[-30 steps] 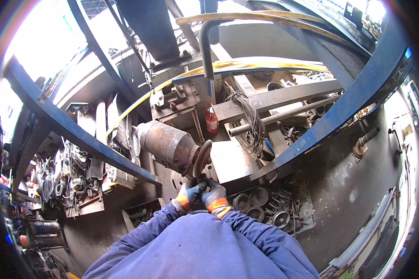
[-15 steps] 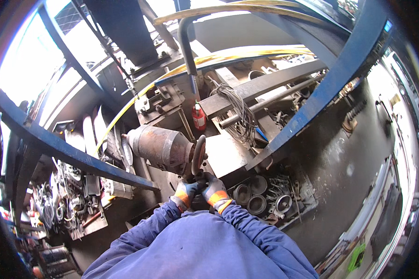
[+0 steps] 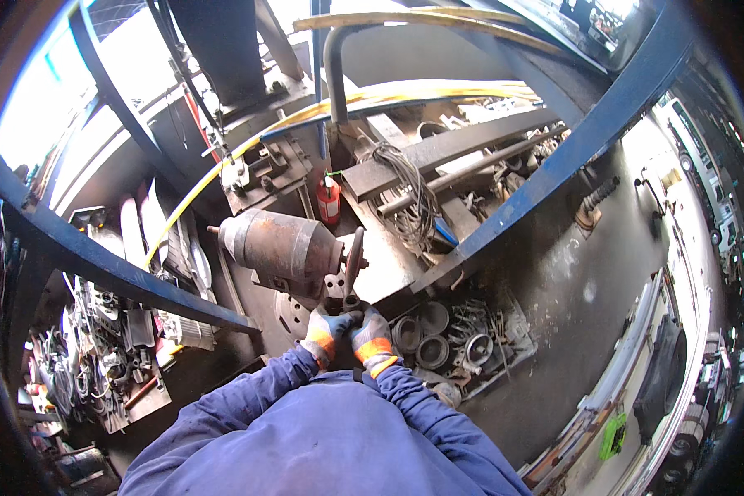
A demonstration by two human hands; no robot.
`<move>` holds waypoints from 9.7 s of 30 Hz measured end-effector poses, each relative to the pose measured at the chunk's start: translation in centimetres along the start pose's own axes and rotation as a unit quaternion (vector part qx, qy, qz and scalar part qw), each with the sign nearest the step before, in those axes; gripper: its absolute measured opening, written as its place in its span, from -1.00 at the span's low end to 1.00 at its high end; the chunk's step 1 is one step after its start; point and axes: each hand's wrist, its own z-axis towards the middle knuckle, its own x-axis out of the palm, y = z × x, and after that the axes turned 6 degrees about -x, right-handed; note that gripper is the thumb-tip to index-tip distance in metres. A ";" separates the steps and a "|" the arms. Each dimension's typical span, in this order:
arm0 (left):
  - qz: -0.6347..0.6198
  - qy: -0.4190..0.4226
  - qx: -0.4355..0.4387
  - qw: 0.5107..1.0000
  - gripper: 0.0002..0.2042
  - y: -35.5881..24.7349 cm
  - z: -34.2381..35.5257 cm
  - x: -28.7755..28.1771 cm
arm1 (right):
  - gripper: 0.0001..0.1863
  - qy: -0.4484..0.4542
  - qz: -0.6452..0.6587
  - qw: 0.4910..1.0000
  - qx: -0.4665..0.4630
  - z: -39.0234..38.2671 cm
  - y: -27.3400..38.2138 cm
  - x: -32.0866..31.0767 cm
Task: The person uses a bench grinder to smooth the edges of a small metal part. They repeatedly rotate the part and press it against the grinding wheel, then briefly inspect it before continuing. The person also briefly walks to a nearby table to pick up another small item before returning to the grinder.
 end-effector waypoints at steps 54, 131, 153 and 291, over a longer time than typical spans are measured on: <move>0.157 0.135 0.061 0.976 -0.52 -0.3 1.6 -2.8 | -0.74 0.134 0.138 0.981 0.005 3.2 -0.7 -2.3; -0.249 0.043 -0.165 0.953 -0.78 1.3 -0.2 -1.4 | -0.70 0.042 0.189 0.981 -0.028 2.8 -3.1 1.3; 0.038 -0.048 0.053 0.997 -0.58 2.3 -0.4 -0.7 | -0.62 0.155 0.065 0.985 -0.039 1.8 -4.0 -0.7; -0.315 0.344 -0.226 0.855 -0.51 4.5 -0.7 -3.2 | -0.54 0.205 0.118 0.972 -0.016 1.6 -0.5 -4.5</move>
